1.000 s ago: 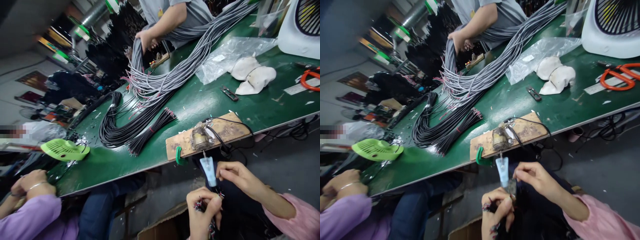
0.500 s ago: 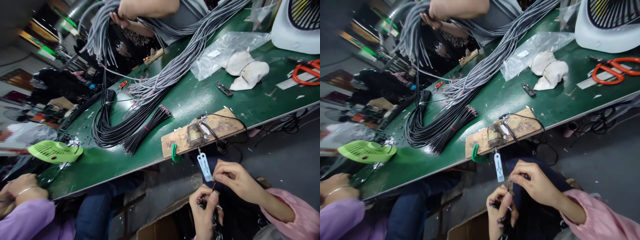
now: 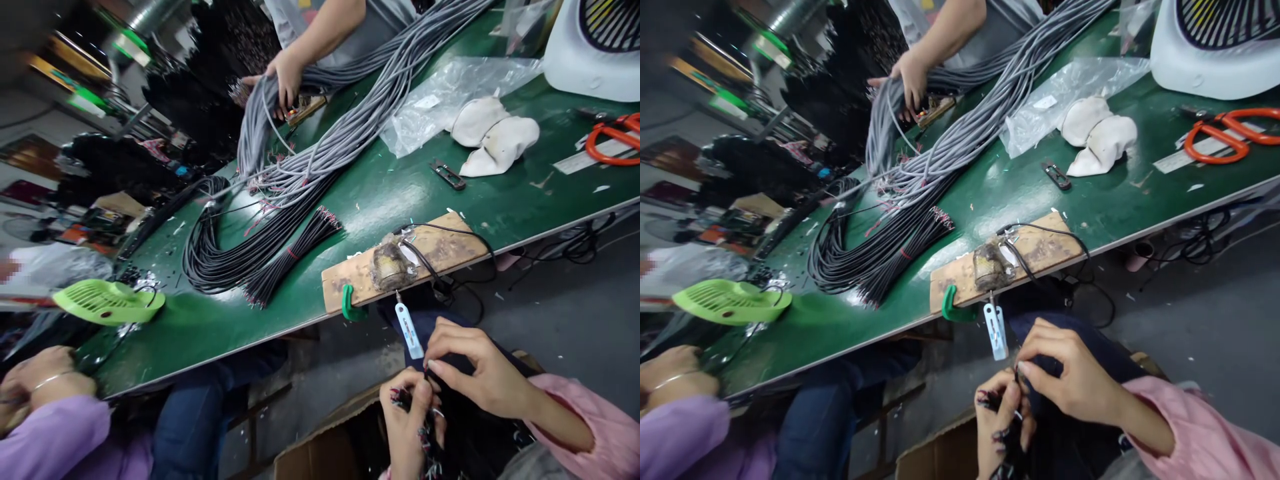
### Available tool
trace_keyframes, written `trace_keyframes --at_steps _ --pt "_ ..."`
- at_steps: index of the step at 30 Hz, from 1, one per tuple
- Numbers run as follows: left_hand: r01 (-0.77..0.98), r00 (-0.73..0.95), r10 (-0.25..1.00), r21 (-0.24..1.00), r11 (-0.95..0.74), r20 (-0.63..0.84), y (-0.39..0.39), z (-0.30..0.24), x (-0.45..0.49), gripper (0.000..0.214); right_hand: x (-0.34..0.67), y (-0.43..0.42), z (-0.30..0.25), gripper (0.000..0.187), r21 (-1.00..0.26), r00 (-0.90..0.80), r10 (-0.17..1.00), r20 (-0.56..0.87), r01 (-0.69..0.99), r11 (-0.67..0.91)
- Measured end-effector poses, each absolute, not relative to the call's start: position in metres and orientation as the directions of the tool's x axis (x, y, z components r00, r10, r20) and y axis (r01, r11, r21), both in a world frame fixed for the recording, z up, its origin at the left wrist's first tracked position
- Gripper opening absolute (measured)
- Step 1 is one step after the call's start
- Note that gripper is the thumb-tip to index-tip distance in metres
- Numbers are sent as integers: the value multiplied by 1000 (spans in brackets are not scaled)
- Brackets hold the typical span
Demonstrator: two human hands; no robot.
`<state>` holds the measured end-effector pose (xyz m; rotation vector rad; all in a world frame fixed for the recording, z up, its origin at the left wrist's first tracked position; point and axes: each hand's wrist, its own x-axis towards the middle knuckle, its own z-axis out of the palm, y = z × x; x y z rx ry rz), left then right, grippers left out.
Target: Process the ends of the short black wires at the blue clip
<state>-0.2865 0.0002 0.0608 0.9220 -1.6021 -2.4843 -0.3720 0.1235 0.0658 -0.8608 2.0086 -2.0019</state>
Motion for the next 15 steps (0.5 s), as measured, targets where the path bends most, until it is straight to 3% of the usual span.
trace_keyframes --at_steps 8,15 --pt "-234 -875 -232 792 -564 -424 -4 58 -285 37 -372 125 62 16 -975 -828 -521 206 -220 -36" --pt "-283 -876 -203 807 -519 -437 -8 57 -285 41 -370 125 58 14 -956 -793 -540 284 -278 -94"
